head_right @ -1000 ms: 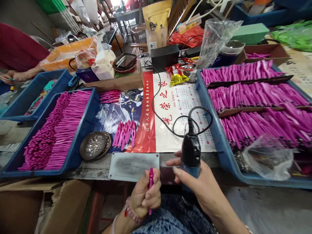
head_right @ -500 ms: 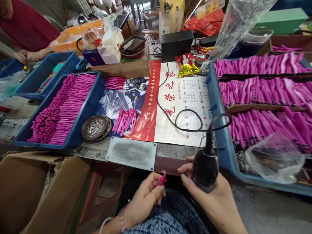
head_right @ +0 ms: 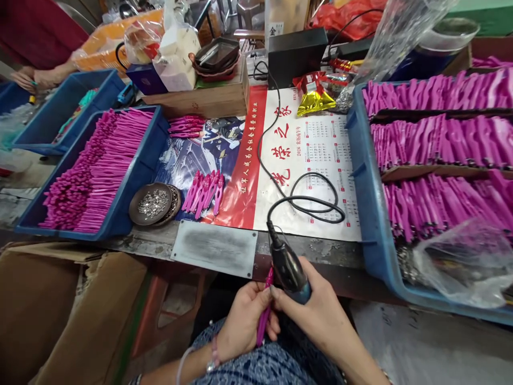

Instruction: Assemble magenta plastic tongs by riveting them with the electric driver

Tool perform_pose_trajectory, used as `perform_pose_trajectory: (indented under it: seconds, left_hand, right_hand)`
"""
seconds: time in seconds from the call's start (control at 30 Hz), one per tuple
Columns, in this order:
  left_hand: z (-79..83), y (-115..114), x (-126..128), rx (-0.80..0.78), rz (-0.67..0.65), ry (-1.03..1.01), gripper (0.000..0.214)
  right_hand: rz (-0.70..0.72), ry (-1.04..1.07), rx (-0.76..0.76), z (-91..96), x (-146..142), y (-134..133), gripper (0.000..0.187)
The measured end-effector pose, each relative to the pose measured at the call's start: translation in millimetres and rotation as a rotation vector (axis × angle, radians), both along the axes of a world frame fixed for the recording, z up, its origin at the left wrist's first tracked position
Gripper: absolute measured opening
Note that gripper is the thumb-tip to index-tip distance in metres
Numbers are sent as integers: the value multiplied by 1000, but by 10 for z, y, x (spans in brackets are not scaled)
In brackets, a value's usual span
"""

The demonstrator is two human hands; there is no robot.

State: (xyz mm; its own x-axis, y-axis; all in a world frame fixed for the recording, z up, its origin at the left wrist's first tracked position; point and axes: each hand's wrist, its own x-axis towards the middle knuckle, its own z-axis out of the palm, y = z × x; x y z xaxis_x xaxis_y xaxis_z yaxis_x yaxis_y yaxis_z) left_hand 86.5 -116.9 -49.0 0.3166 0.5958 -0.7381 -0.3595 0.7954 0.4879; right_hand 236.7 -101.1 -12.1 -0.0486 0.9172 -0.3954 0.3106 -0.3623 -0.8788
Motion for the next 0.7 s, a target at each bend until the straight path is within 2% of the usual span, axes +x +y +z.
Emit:
perform_pose_trajectory:
  seconds: [0.2, 0.4, 0.5, 0.57, 0.63, 0.7]
  left_hand:
    - [-44, -10, -30, 39, -90, -2, 55]
    - [-31, 20, -35, -103, -38, -129, 65]
    - [-43, 24, -37, -131, -38, -154, 66]
    - [-48, 20, -40, -141, -47, -159, 68]
    - [-42, 16, -39, -138, -44, -164, 70]
    - [-27, 16, -30, -124, -34, -161, 70]
  right_hand:
    - [153, -38, -91, 59, -25, 110, 35]
    - [171, -113, -57, 30, 15, 100, 32]
    - [116, -64, -74, 20, 16, -31, 39]
    - [23, -52, -93, 43, -14, -139, 45]
    - [-58, -51, -121, 75, -51, -229, 44]
    - [-55, -48, -132, 96, -70, -278, 42]
